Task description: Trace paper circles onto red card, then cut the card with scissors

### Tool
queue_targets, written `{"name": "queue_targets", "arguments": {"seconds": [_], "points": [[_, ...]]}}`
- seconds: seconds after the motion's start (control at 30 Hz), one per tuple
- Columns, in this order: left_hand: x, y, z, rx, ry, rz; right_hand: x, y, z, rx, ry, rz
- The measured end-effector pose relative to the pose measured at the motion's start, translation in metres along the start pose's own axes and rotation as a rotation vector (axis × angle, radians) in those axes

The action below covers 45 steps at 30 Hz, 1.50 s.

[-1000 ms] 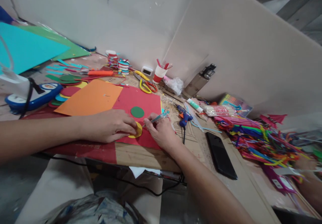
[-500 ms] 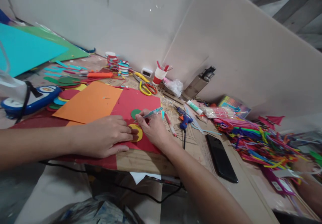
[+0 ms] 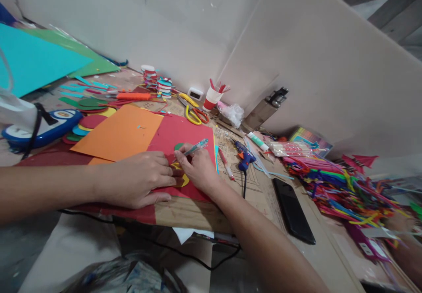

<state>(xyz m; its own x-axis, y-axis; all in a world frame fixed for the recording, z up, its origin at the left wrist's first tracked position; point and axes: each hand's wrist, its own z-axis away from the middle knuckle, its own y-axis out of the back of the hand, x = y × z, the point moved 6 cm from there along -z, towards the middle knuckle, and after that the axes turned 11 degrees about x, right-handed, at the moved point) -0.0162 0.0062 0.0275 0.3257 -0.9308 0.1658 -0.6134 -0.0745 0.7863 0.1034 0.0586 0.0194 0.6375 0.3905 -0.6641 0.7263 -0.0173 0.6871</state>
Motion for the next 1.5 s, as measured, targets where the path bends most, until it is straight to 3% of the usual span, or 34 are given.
{"name": "queue_targets", "arguments": {"seconds": [0.13, 0.6, 0.87, 1.5], "points": [[0.001, -0.004, 0.000, -0.074, -0.018, 0.013, -0.001, 0.000, -0.001, 0.000, 0.015, -0.001], [-0.002, -0.007, 0.004, -0.111, -0.029, -0.047, 0.017, 0.009, 0.002, 0.028, -0.083, -0.002], [0.001, -0.009, 0.005, -0.156, -0.035, -0.073, 0.015, 0.017, 0.005, 0.062, -0.048, 0.026], [0.006, -0.009, 0.007, -0.144, -0.045, -0.076, -0.001, -0.001, 0.003, 0.035, 0.025, 0.026]]}}
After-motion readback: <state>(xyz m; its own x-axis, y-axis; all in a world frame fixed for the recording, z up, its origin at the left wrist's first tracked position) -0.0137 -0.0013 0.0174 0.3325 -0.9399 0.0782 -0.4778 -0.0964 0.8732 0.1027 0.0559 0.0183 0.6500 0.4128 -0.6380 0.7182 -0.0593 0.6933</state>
